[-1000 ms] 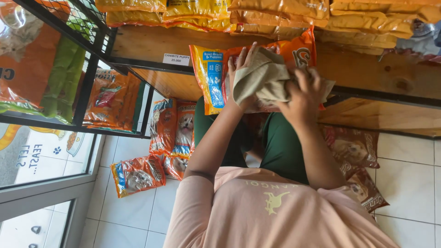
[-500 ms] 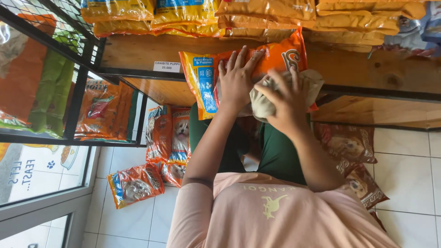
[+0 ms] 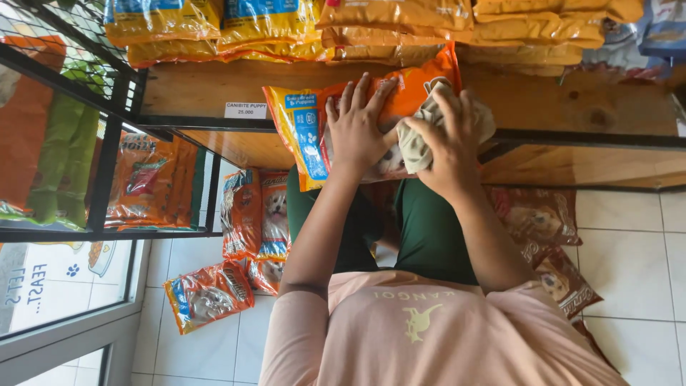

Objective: Wiping down pet food bags on a shelf with a cloth

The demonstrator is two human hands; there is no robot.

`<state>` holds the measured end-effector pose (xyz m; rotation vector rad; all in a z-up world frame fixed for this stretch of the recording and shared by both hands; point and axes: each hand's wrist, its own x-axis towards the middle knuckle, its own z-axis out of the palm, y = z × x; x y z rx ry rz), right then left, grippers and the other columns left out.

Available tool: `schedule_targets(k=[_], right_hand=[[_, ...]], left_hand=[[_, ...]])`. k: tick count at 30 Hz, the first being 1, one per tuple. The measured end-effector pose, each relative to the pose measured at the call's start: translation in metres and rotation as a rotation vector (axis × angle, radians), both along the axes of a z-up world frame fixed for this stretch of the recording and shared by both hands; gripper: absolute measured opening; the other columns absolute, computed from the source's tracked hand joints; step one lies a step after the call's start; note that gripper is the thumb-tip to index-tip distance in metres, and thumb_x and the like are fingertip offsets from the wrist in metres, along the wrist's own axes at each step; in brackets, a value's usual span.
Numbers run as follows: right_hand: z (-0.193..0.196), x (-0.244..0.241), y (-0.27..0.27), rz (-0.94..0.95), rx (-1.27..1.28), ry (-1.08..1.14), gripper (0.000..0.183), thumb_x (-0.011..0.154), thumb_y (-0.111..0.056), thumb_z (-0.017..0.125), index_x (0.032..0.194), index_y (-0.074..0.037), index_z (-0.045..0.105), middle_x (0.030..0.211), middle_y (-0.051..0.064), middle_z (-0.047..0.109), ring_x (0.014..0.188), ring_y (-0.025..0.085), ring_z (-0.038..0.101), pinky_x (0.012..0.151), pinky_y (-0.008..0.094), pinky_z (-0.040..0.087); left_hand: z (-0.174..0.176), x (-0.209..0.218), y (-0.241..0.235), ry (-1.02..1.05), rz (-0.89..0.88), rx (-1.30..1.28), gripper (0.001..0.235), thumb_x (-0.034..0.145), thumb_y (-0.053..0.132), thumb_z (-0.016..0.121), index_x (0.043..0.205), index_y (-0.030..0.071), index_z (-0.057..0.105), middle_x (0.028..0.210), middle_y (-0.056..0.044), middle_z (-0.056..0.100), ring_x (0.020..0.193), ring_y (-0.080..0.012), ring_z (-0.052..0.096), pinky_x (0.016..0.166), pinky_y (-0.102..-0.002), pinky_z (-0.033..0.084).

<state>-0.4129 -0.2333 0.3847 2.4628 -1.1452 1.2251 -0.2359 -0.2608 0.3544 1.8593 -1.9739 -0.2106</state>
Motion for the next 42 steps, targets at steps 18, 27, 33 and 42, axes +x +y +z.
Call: schedule_targets(k=[18, 27, 33, 42], right_hand=[[-0.005, -0.049, -0.024, 0.013, 0.281, -0.231, 0.02, 0.086, 0.011, 0.075, 0.102, 0.003, 0.067, 0.136, 0.02, 0.054, 0.124, 0.038, 0.054, 0.103, 0.042, 0.045], [0.032, 0.001, -0.012, 0.176, 0.071, 0.134, 0.033, 0.076, -0.012, 0.084, 0.107, -0.007, 0.073, 0.137, 0.011, 0.058, 0.127, 0.035, 0.051, 0.109, 0.052, 0.035], [-0.02, -0.059, -0.098, -0.097, 0.072, -0.007, 0.029, 0.093, -0.01, 0.096, 0.108, -0.006, 0.071, 0.122, 0.015, 0.064, 0.105, 0.034, 0.063, 0.082, 0.043, 0.056], [-0.022, -0.029, -0.089, 0.186, 0.082, 0.071, 0.037, 0.078, -0.007, 0.092, 0.109, -0.014, 0.072, 0.125, 0.007, 0.064, 0.119, 0.033, 0.051, 0.1, 0.048, 0.047]], left_hand=[[-0.01, -0.012, -0.005, -0.027, 0.064, -0.217, 0.08, 0.081, 0.081, 0.063, 0.149, 0.04, 0.05, 0.157, -0.009, 0.048, 0.145, -0.0382, 0.043, 0.114, -0.067, 0.028], [-0.013, -0.009, -0.006, -0.063, 0.081, -0.262, 0.071, 0.083, 0.045, 0.072, 0.15, 0.041, 0.051, 0.158, -0.008, 0.049, 0.146, -0.0343, 0.046, 0.116, -0.063, 0.03], [-0.009, -0.012, -0.011, -0.033, 0.059, -0.189, 0.08, 0.083, 0.085, 0.058, 0.149, 0.041, 0.049, 0.157, -0.01, 0.049, 0.146, -0.039, 0.042, 0.115, -0.068, 0.027], [-0.015, -0.009, -0.01, -0.031, 0.077, -0.229, 0.076, 0.083, 0.075, 0.067, 0.148, 0.039, 0.053, 0.157, -0.009, 0.049, 0.146, -0.0369, 0.043, 0.117, -0.067, 0.027]])
